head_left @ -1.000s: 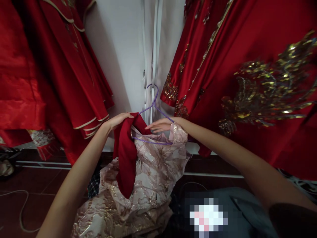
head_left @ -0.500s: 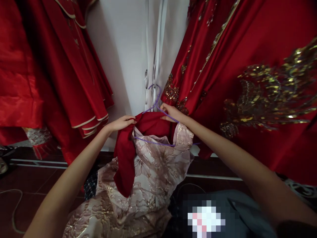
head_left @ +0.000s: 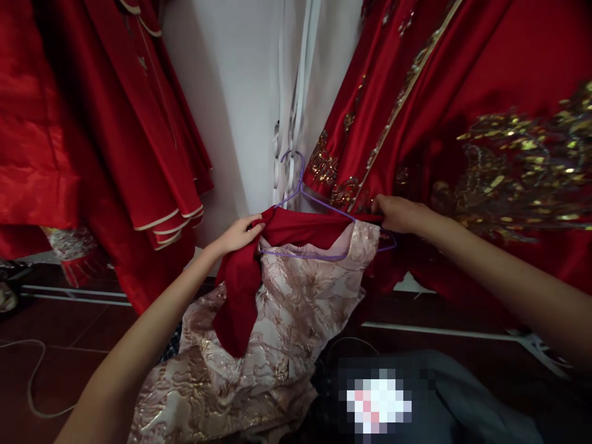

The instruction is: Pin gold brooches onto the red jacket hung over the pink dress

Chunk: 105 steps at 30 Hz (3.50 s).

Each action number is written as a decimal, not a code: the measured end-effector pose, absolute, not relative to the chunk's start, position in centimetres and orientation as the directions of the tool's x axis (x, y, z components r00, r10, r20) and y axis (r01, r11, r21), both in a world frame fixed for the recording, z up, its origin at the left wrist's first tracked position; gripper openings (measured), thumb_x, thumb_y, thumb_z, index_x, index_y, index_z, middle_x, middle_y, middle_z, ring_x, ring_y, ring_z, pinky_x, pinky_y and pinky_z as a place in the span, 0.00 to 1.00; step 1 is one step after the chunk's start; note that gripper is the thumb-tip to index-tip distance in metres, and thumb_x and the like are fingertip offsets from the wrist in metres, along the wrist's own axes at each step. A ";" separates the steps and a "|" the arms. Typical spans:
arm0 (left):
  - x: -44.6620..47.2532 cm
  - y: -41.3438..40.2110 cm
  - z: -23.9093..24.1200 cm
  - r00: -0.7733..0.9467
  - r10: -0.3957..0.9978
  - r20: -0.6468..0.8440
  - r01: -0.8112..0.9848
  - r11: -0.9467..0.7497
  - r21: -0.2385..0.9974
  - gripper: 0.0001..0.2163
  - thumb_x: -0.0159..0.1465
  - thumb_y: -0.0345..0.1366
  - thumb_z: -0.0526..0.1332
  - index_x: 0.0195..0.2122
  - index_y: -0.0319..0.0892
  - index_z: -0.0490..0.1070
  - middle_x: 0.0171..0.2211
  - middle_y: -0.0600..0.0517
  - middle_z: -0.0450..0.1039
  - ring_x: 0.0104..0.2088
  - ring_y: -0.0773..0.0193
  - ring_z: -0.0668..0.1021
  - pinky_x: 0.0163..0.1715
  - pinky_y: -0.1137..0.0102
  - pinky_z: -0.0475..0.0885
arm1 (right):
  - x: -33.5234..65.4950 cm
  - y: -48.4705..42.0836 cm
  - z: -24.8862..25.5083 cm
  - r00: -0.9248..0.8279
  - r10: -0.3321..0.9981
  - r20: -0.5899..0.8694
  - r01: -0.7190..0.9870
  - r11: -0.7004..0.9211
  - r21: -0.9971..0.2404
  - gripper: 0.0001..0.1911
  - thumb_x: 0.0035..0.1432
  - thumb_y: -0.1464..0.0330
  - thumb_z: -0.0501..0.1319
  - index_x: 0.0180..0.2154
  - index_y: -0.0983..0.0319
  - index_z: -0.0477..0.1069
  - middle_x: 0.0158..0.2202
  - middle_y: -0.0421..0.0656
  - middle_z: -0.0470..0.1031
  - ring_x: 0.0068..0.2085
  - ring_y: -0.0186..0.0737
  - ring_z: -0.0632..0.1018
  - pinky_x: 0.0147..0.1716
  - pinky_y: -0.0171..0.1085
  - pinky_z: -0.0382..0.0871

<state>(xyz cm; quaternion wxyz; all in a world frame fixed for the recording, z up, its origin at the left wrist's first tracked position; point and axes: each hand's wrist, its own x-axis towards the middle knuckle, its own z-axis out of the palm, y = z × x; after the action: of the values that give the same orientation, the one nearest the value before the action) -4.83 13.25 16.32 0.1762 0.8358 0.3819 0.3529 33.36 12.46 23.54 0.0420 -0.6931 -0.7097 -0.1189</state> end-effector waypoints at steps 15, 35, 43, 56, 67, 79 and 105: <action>-4.6 13.6 16.1 0.445 0.756 0.481 0.603 -0.649 0.464 0.14 0.61 0.40 0.49 0.41 0.40 0.69 0.37 0.50 0.73 0.38 0.61 0.73 0.42 0.69 0.66 | 38.1 13.3 24.2 -0.062 0.997 0.051 0.979 0.051 0.196 0.14 0.37 0.76 0.65 0.29 0.60 0.66 0.26 0.41 0.72 0.25 0.35 0.70 0.28 0.35 0.58; -4.2 12.8 15.4 0.390 0.797 0.461 0.827 -0.523 0.206 0.13 0.62 0.44 0.50 0.44 0.44 0.65 0.34 0.48 0.67 0.39 0.55 0.71 0.42 0.61 0.64 | 18.8 11.1 12.4 0.342 0.730 0.592 0.562 0.346 -0.751 0.11 0.48 0.60 0.59 0.31 0.59 0.64 0.33 0.45 0.73 0.35 0.41 0.74 0.38 0.38 0.66; -5.3 11.7 16.2 0.330 0.737 0.589 0.847 -0.507 0.159 0.07 0.58 0.40 0.57 0.33 0.43 0.68 0.39 0.46 0.64 0.44 0.53 0.68 0.44 0.59 0.64 | 15.1 4.8 11.1 0.090 0.755 0.650 0.480 0.539 -0.692 0.13 0.54 0.59 0.58 0.26 0.60 0.58 0.21 0.34 0.59 0.23 0.30 0.63 0.25 0.30 0.57; 1.5 7.8 13.5 0.290 0.761 0.580 0.528 -0.632 0.567 0.04 0.57 0.35 0.56 0.32 0.42 0.63 0.25 0.58 0.65 0.25 0.71 0.68 0.28 0.77 0.62 | 16.2 7.7 10.5 0.041 0.776 0.629 0.305 0.590 -0.748 0.17 0.61 0.58 0.50 0.24 0.60 0.56 0.23 0.35 0.57 0.26 0.31 0.62 0.29 0.31 0.59; 1.0 8.0 9.9 0.192 0.822 0.535 0.209 -0.567 0.796 0.14 0.53 0.30 0.62 0.41 0.42 0.63 0.36 0.50 0.73 0.37 0.66 0.76 0.41 0.70 0.69 | 17.2 7.5 9.8 -0.143 0.890 0.432 -0.050 0.430 -0.902 0.14 0.59 0.55 0.51 0.33 0.58 0.65 0.29 0.38 0.67 0.32 0.34 0.70 0.33 0.33 0.66; 0.6 8.0 9.3 0.192 0.842 0.504 0.198 -0.536 0.821 0.08 0.54 0.27 0.60 0.35 0.40 0.70 0.35 0.50 0.75 0.37 0.65 0.77 0.41 0.70 0.70 | 17.5 7.2 9.1 -0.187 0.869 0.458 0.028 0.471 -0.882 0.13 0.49 0.62 0.64 0.38 0.59 0.69 0.36 0.42 0.73 0.39 0.36 0.74 0.42 0.38 0.69; 0.8 6.4 12.5 0.370 0.698 0.612 0.474 -0.709 0.522 0.04 0.59 0.33 0.57 0.35 0.42 0.69 0.35 0.51 0.71 0.37 0.65 0.74 0.39 0.71 0.67 | 17.5 6.1 9.8 -0.035 0.817 0.575 0.146 0.573 -0.806 0.14 0.51 0.62 0.63 0.41 0.58 0.73 0.42 0.45 0.72 0.41 0.39 0.76 0.39 0.38 0.75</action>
<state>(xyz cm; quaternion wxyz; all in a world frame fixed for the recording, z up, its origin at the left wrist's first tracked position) 0.82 6.38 12.46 0.1301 0.8175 0.3584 0.4316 17.54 6.08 9.84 0.5915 -0.3644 -0.6609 0.2838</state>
